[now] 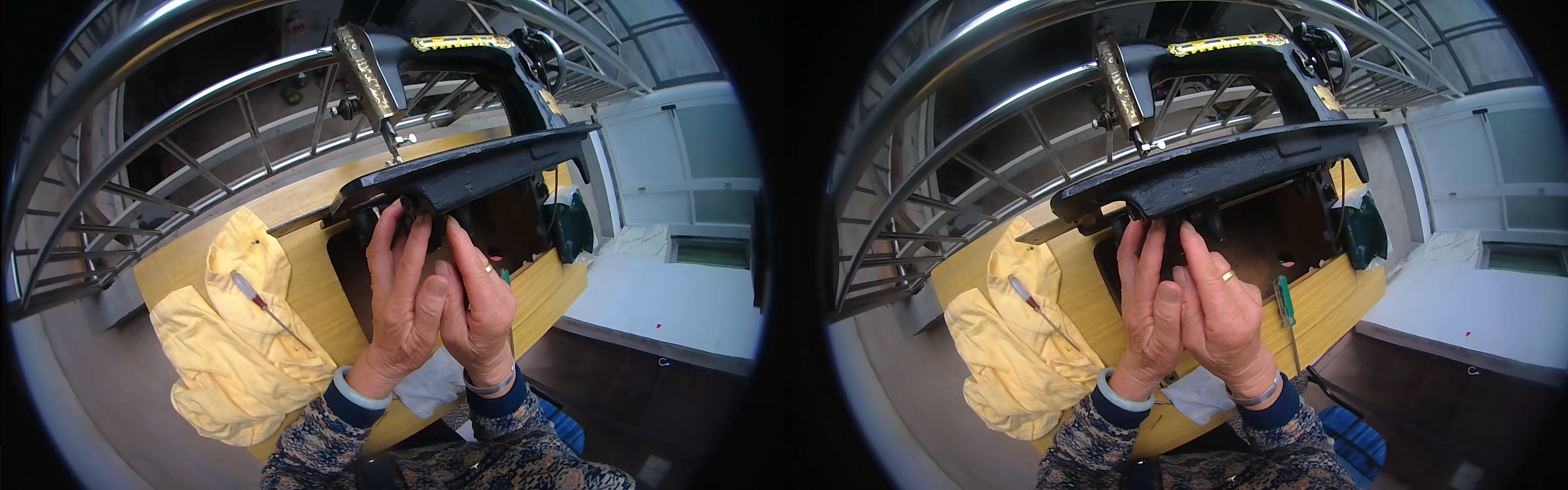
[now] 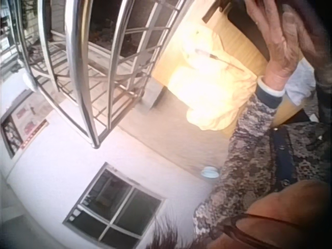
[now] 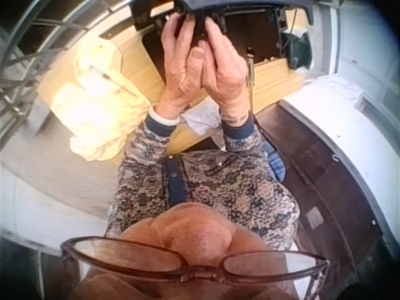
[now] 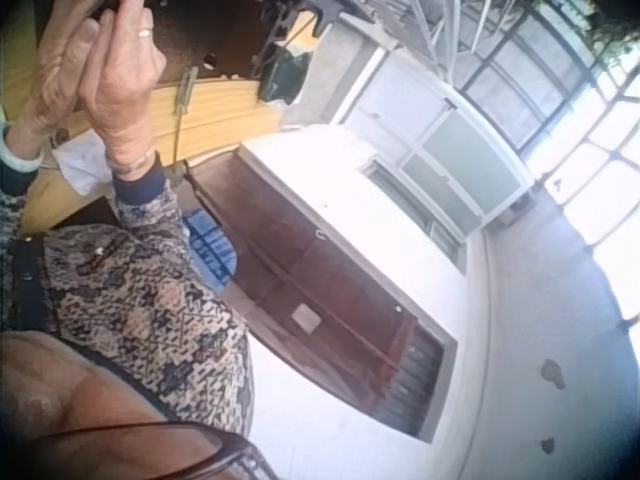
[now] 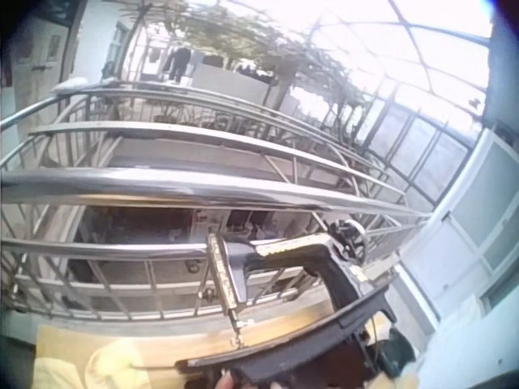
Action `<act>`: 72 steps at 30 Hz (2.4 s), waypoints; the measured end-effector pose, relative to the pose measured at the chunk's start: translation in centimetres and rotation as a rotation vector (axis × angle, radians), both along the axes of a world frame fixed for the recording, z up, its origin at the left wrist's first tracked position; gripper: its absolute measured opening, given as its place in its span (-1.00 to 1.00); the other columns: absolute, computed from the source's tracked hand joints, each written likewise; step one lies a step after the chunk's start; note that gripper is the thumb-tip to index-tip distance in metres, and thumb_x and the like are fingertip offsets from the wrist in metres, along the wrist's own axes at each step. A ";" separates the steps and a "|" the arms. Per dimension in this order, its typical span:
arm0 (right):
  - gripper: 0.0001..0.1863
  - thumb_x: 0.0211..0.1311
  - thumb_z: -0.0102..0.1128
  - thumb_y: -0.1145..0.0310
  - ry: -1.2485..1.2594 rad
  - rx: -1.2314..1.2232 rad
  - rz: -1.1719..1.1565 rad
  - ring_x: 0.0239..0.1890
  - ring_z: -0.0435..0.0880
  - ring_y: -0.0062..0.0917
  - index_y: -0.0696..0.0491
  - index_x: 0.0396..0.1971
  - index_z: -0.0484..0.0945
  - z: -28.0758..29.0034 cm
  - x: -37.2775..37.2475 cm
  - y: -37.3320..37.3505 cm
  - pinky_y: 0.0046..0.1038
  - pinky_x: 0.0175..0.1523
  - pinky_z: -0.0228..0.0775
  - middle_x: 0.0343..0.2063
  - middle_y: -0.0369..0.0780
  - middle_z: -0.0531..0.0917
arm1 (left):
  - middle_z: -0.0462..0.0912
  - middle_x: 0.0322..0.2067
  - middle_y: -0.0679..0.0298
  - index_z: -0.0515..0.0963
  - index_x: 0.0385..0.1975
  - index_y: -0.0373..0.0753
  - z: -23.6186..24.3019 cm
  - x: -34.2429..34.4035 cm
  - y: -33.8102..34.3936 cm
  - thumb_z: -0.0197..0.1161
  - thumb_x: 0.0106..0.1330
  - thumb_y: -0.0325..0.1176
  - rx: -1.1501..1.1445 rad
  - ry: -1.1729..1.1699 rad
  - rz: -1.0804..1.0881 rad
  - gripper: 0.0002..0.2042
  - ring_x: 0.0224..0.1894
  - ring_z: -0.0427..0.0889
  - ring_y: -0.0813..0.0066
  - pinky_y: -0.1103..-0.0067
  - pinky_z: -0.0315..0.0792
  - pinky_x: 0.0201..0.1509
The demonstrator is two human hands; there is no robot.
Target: The person removes a bobbin case from a sewing machine, inspects it, and reinserts it. They then use a screwdriver to tighten a screw on the bobbin case and later remove it again to inspect the interior.
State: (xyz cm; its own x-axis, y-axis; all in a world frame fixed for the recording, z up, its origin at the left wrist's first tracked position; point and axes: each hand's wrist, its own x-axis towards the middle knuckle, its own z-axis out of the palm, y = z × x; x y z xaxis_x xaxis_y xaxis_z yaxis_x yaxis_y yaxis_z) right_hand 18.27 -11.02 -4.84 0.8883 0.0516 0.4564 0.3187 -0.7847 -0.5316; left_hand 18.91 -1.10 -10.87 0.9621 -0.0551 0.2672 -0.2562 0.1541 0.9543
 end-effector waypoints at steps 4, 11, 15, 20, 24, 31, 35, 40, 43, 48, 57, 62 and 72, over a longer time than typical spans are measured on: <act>-0.42 0.37 0.19 0.58 0.170 0.134 0.002 -0.47 0.68 -0.43 0.31 0.38 0.36 0.2 -0.9 0.4 -0.46 -0.29 0.53 -0.41 -0.13 0.66 | 0.07 0.47 -0.09 0.31 0.46 -0.36 0.0 0.0 0.2 -0.04 0.62 -0.06 -0.028 0.027 -0.016 -0.42 0.45 0.26 -0.02 0.29 0.17 0.51; -0.34 0.44 0.16 0.53 0.384 0.463 -0.016 -0.44 0.54 -0.65 0.30 0.48 0.19 0.1 -1.7 0.7 -0.62 -0.23 0.42 -0.49 -0.29 0.54 | 0.07 0.46 -0.10 0.32 0.45 -0.36 -0.3 0.3 0.4 -0.07 0.61 0.03 -0.014 0.005 -0.027 -0.37 0.44 0.28 -0.03 0.29 0.18 0.50; -0.33 0.43 0.15 0.54 0.365 0.466 -0.023 -0.43 0.56 -0.64 0.29 0.48 0.19 -0.2 -1.8 0.8 -0.61 -0.22 0.44 -0.48 -0.27 0.57 | 0.06 0.46 -0.09 0.32 0.45 -0.35 -0.4 0.3 0.4 -0.07 0.61 0.02 -0.021 0.004 -0.027 -0.38 0.44 0.28 -0.02 0.30 0.19 0.49; -0.36 0.44 0.13 0.55 0.283 0.325 -0.029 -0.41 0.62 -0.60 0.31 0.47 0.22 -0.1 -1.8 0.8 -0.59 -0.20 0.47 -0.44 -0.22 0.63 | 0.04 0.47 -0.08 0.31 0.46 -0.34 -0.3 0.2 0.1 -0.07 0.61 -0.02 -0.041 0.012 -0.025 -0.40 0.44 0.29 -0.01 0.31 0.19 0.50; -0.38 0.44 0.12 0.57 0.265 0.350 -0.033 -0.41 0.62 -0.58 0.32 0.45 0.24 -0.2 -1.9 0.9 -0.58 -0.19 0.48 -0.45 -0.21 0.63 | 0.03 0.47 -0.08 0.30 0.46 -0.34 -0.2 0.1 0.0 -0.06 0.62 -0.05 -0.032 0.012 -0.022 -0.41 0.44 0.28 0.00 0.31 0.19 0.50; -0.40 0.36 0.24 0.59 0.291 0.292 -0.096 -0.48 0.58 -0.64 0.28 0.40 0.36 -0.9 -4.2 -0.8 -0.62 -0.32 0.43 -0.43 -0.26 0.66 | 0.04 0.46 -0.10 0.30 0.46 -0.35 -0.1 0.2 0.0 0.02 0.60 -0.03 0.024 -0.033 -0.001 -0.40 0.45 0.24 0.01 0.30 0.19 0.50; -0.55 0.34 0.27 0.58 0.208 -0.178 -0.364 -0.37 0.65 -0.54 0.23 0.22 0.51 -0.9 -6.3 -4.8 -0.53 -0.29 0.51 -0.35 -0.19 0.62 | 0.05 0.46 -0.08 0.32 0.45 -0.36 0.0 0.1 -0.1 0.08 0.58 -0.02 -0.010 -0.019 -0.010 -0.39 0.46 0.18 0.01 0.31 0.21 0.48; -0.52 0.40 0.30 0.29 0.495 -0.587 -0.577 -0.17 0.65 -0.05 0.24 0.18 0.48 -0.9 -10.2 -8.7 -0.17 -0.09 0.55 -0.12 0.03 0.60 | 0.08 0.48 -0.04 0.35 0.44 -0.35 -0.1 0.1 -0.2 0.12 0.57 -0.06 0.056 -0.038 0.024 -0.40 0.44 0.18 0.04 0.35 0.26 0.40; -0.55 0.38 0.30 0.27 0.654 -0.583 -0.561 -0.15 0.64 0.04 0.23 0.12 0.48 -1.9 -11.9 -9.4 -0.13 -0.10 0.53 -0.13 0.06 0.60 | 0.12 0.48 -0.03 0.35 0.44 -0.32 -0.1 0.0 -0.5 0.14 0.56 -0.08 0.051 -0.063 0.046 -0.41 0.41 0.21 0.05 0.37 0.26 0.38; -0.72 0.31 0.31 0.38 0.628 -0.544 -0.508 -0.20 0.63 0.01 0.23 -0.11 0.52 -3.6 -12.2 -10.5 -0.11 -0.13 0.51 -0.25 0.05 0.60 | 0.16 0.47 -0.07 0.34 0.46 -0.29 -0.3 0.0 -0.8 0.16 0.55 -0.09 0.122 -0.092 0.091 -0.41 0.44 0.20 -0.03 0.30 0.20 0.46; -0.82 0.33 0.30 0.52 0.788 0.325 -0.485 -0.42 0.62 -0.74 0.20 -0.11 0.60 8.0 -7.8 -8.9 -0.69 -0.30 0.46 -0.40 -0.33 0.69 | 0.17 0.49 -0.07 0.28 0.50 -0.24 -0.5 0.0 -1.1 0.15 0.54 -0.11 0.103 -0.111 0.107 -0.39 0.47 0.18 -0.12 0.22 0.15 0.52; -0.72 0.32 0.19 0.50 0.484 0.313 0.072 -0.25 0.77 -0.35 0.26 -0.01 0.54 18.1 -0.6 -4.2 -0.45 -0.22 0.70 -0.21 -0.06 0.66 | 0.13 0.51 -0.04 0.24 0.52 -0.19 -0.5 -0.2 -1.4 0.18 0.51 -0.09 0.086 -0.096 0.101 -0.36 0.50 0.11 -0.11 0.20 0.09 0.56; -0.62 0.42 0.19 0.46 0.345 -0.227 0.833 -0.14 0.81 -0.37 0.21 0.19 0.52 19.1 11.9 9.1 -0.39 -0.09 0.75 -0.07 0.01 0.71 | 0.03 0.56 -0.07 0.09 0.55 -0.21 -0.9 -0.7 -1.6 0.19 0.48 -0.08 0.038 -0.104 0.092 -0.27 0.57 0.00 -0.14 0.17 0.04 0.56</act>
State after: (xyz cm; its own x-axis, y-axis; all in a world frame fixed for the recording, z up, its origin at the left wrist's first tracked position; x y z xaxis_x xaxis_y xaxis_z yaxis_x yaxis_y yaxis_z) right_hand 30.17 -1.90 14.22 0.6095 0.7892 0.0748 0.6787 -0.4708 -0.5637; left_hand 18.19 -2.66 -11.73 0.9306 0.0202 0.3654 -0.3657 0.0899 0.9264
